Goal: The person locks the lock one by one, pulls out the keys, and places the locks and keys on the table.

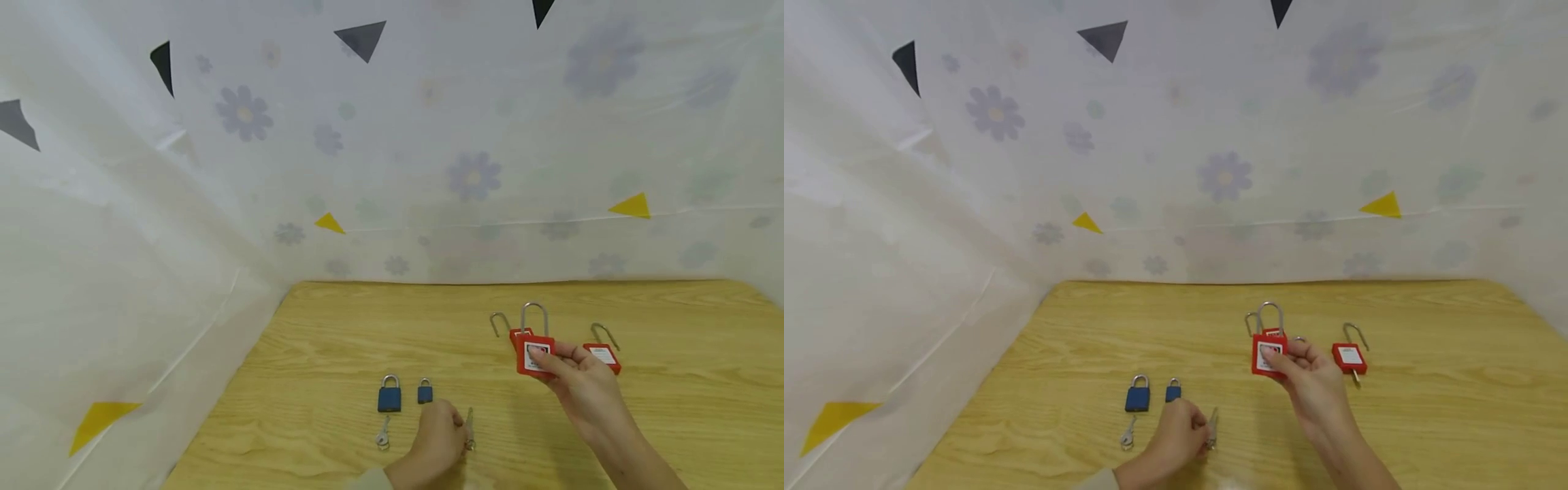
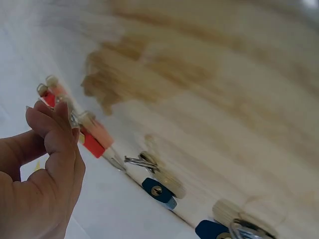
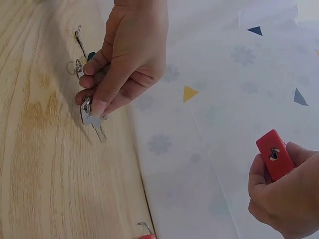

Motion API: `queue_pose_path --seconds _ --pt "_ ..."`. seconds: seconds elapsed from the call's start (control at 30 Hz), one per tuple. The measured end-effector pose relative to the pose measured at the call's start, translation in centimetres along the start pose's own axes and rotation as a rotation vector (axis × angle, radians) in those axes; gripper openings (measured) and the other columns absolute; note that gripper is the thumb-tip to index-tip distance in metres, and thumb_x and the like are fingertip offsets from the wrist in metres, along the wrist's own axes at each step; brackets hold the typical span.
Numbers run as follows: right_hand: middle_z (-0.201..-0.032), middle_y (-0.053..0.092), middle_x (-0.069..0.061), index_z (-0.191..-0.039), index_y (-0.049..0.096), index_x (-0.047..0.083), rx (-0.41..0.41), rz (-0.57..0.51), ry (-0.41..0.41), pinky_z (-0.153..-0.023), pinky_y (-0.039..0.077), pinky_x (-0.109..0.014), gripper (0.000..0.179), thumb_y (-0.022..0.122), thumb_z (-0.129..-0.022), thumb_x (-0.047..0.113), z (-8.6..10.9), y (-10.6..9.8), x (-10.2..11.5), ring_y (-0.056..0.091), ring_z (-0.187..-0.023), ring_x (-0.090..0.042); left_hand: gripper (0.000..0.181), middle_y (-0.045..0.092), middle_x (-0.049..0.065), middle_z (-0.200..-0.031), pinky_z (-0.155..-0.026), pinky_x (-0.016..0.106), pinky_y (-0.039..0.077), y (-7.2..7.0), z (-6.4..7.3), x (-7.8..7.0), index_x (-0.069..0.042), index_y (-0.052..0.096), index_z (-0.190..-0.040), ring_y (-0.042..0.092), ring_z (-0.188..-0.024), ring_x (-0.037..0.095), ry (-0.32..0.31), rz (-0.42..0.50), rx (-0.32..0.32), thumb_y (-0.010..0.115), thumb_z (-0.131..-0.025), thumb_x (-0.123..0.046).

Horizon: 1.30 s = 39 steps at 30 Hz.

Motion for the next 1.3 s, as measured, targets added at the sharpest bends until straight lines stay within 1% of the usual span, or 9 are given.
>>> queue_pose_path --seconds 0.07,0.17,0.37,0.47,0.67,0.83,1.13,1.23,1.3 --pt "-0.086 0.059 0.014 -0.097 0.046 0.016 -0.003 0.004 0.002 -0.078 0.051 -0.016 0.015 0.059 -0.091 0.014 0.0 0.0 -0.1 0.059 -0.083 -0.002 0.027 0.058 0.011 -0.044 -0.034 0.013 0.029 0.0 -0.1 0.2 0.007 0.061 -0.054 0.046 -0.037 0.003 0.0 -0.046 -0.019 0.063 -0.081 0.007" --pt "-0.086 0.059 0.014 -0.097 0.047 0.016 -0.001 0.001 -0.001 -0.078 0.051 -0.016 0.015 0.06 -0.091 0.013 0.0 -0.2 -0.3 0.059 -0.082 -0.002 0.033 0.056 0.011 -0.041 -0.033 0.013 0.023 0.1 -0.1 0.4 0.005 0.057 -0.048 0.041 -0.034 0.0 -0.001 -0.07 -0.034 0.063 -0.08 0.007" --pt "-0.089 0.059 0.014 -0.094 0.048 0.017 0.006 0.006 0.007 -0.079 0.051 -0.017 0.014 0.06 -0.09 0.011 -0.1 -0.3 -0.7 0.059 -0.083 -0.002 0.034 0.051 0.008 -0.036 -0.031 0.012 0.021 0.1 -0.5 0.5 0.006 0.057 -0.045 0.029 -0.03 -0.002 0.02 -0.108 -0.033 0.064 -0.079 0.007" --pt "-0.091 0.058 0.015 -0.095 0.049 0.017 0.006 0.015 0.021 -0.08 0.051 -0.017 0.014 0.06 -0.09 0.011 -0.2 -0.2 -0.8 0.059 -0.084 -0.002 0.036 0.05 0.009 -0.035 -0.032 0.013 0.021 0.0 -0.7 0.4 0.007 0.057 -0.044 0.026 -0.031 0.0 0.002 -0.157 -0.017 0.067 -0.078 0.005" --pt "-0.091 0.06 0.016 -0.091 0.053 0.019 0.003 0.019 0.04 -0.079 0.051 -0.017 0.011 0.061 -0.089 0.012 -0.1 -0.2 -1.0 0.06 -0.083 -0.001 0.034 0.056 0.013 -0.04 -0.035 0.015 0.028 -0.1 -0.8 0.5 0.005 0.061 -0.045 0.035 -0.033 0.004 -0.066 -0.212 0.021 0.074 -0.075 -0.003" --pt "-0.094 0.058 0.018 -0.094 0.049 0.018 -0.002 0.022 0.061 -0.08 0.051 -0.017 0.013 0.061 -0.09 0.012 -0.1 -0.2 -1.1 0.059 -0.085 -0.001 0.031 0.057 0.012 -0.041 -0.038 0.016 0.035 -0.1 -0.7 0.6 0.004 0.063 -0.047 0.042 -0.035 0.006 -0.09 -0.23 0.022 0.077 -0.073 -0.006" --pt "-0.09 0.058 0.015 -0.108 0.041 0.009 0.006 0.119 0.062 -0.078 0.051 -0.017 0.026 0.06 -0.09 0.012 -0.1 0.2 -1.6 0.058 -0.083 0.0 0.032 0.056 0.012 -0.039 -0.038 0.016 0.036 -0.1 -0.7 0.6 0.003 0.061 -0.044 0.04 -0.029 0.006 -0.093 -0.234 0.009 0.076 -0.072 -0.004" --pt "-0.086 0.059 0.016 -0.112 0.04 0.007 -0.003 0.178 0.064 -0.075 0.05 -0.017 0.032 0.062 -0.089 0.013 -0.2 0.3 -1.8 0.058 -0.08 0.0 0.031 0.057 0.012 -0.04 -0.036 0.016 0.034 -0.2 -0.6 0.5 0.003 0.062 -0.047 0.04 -0.03 0.005 -0.085 -0.204 0.02 0.074 -0.074 -0.004" --pt "-0.085 0.059 0.015 -0.114 0.039 0.004 0.002 0.209 0.067 -0.074 0.05 -0.019 0.036 0.062 -0.089 0.014 -0.2 0.5 -2.0 0.057 -0.079 -0.001 0.027 0.06 0.012 -0.046 -0.038 0.015 0.035 -0.5 -0.5 0.3 0.005 0.065 -0.053 0.044 -0.036 0.006 -0.07 -0.182 0.025 0.072 -0.077 -0.005"
Point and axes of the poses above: each hand's wrist, its own z-axis away from the middle knuckle, its own y-axis out of the palm, x = y × z, the point moved 3 cm from there along -z, towards the middle knuckle
